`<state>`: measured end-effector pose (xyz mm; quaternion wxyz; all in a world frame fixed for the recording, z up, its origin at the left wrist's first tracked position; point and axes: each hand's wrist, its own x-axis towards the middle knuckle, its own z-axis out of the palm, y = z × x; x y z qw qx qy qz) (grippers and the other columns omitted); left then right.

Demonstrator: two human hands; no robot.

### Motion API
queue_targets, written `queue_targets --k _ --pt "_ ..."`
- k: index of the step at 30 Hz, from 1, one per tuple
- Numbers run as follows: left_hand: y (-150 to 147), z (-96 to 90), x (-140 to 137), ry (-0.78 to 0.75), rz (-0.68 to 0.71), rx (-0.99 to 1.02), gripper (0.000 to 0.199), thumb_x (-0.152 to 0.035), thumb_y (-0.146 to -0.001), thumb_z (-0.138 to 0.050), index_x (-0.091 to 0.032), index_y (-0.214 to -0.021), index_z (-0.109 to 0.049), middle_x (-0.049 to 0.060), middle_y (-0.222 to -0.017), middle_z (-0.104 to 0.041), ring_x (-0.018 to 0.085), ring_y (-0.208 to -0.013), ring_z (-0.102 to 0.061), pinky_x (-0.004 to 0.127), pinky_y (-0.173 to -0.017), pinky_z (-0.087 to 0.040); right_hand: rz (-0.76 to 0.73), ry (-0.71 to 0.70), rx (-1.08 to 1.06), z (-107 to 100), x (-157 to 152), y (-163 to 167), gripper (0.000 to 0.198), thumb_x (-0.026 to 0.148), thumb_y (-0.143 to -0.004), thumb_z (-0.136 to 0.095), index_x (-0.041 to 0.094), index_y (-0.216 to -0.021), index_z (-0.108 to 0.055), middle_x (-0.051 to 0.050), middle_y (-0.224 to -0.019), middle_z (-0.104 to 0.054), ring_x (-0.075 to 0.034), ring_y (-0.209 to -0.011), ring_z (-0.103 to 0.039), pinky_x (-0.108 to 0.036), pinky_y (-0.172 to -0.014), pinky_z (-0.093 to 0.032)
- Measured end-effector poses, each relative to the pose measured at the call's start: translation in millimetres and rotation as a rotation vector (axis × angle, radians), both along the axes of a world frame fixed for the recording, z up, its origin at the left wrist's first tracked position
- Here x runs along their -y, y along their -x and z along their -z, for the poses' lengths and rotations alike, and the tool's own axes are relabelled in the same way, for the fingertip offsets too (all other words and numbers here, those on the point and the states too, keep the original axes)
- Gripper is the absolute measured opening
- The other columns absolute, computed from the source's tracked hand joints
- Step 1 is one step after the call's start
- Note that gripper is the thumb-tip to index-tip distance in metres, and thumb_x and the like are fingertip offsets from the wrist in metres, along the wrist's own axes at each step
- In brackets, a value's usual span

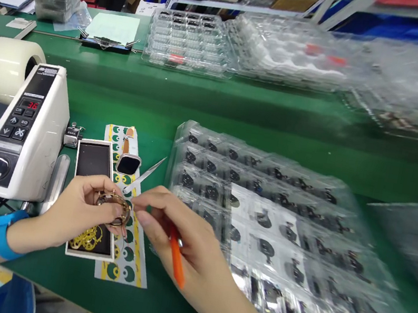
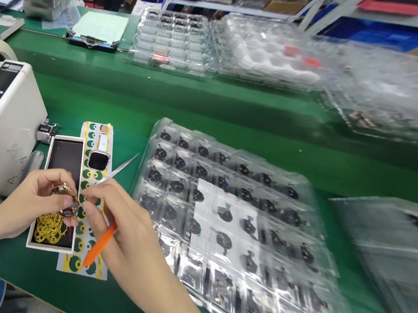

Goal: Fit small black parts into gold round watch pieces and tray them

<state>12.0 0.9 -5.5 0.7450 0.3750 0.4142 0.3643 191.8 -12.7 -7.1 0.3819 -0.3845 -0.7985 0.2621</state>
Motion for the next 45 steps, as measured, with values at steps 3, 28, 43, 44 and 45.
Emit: queue_targets --k 3,28,43,44,45 --pt "-1 -1.8 0 -0.001 0.041 -0.030 0.020 -0.022 -0.065 -0.075 -0.016 -0.068 -0.056 -0.005 -0.055 -0.055 0.009 -0.046 -0.058 0.019 -0.046 -0.047 -0.106 0.013 -0.007 3 -2 1 0.014 0.012 -0.098 -0.042 0.020 -0.096 -0.053 -0.002 -0.079 -0.058 -0.014 -0.067 -0.056 -0.023 -0.055 -0.047" --pt "6 17.9 3 -1.078 -0.160 -0.636 0.019 -0.012 -0.087 -0.057 -0.019 -0.095 -0.074 0.005 -0.078 -0.063 0.016 -0.070 -0.060 0.026 -0.060 -0.049 -0.022 0.647 -0.397 5 8 16 0.044 0.054 -0.094 -0.045 0.020 -0.066 -0.046 0.004 -0.058 -0.039 -0.010 -0.051 -0.031 -0.024 -0.046 -0.028" --pt "92 19.0 109 -0.201 -0.882 -0.260 0.059 -0.070 -0.082 -0.053 -0.013 -0.089 -0.065 0.000 -0.055 -0.055 0.012 -0.042 -0.048 0.021 -0.038 -0.034 0.155 -0.232 0.039 27 22 11 0.018 0.031 -0.099 -0.048 0.025 -0.083 -0.055 0.002 -0.066 -0.063 -0.012 -0.045 -0.053 -0.025 -0.045 -0.039" --pt "99 17.1 106 -0.192 -0.914 -0.286 0.060 -0.070 -0.080 -0.055 -0.012 -0.089 -0.066 -0.001 -0.052 -0.052 0.010 -0.040 -0.044 0.021 -0.038 -0.032 0.167 -0.235 0.039 30 24 12 0.018 0.032 -0.098 -0.048 0.025 -0.083 -0.055 0.003 -0.066 -0.063 -0.012 -0.045 -0.053 -0.025 -0.045 -0.039" --pt "104 13.9 103 -0.198 -0.926 -0.314 0.057 -0.067 -0.080 -0.060 -0.011 -0.088 -0.067 -0.003 -0.050 -0.049 0.009 -0.039 -0.041 0.020 -0.038 -0.030 0.178 -0.236 0.024 32 26 12 0.017 0.033 -0.098 -0.050 0.026 -0.083 -0.056 0.003 -0.065 -0.063 -0.011 -0.044 -0.053 -0.025 -0.045 -0.038"
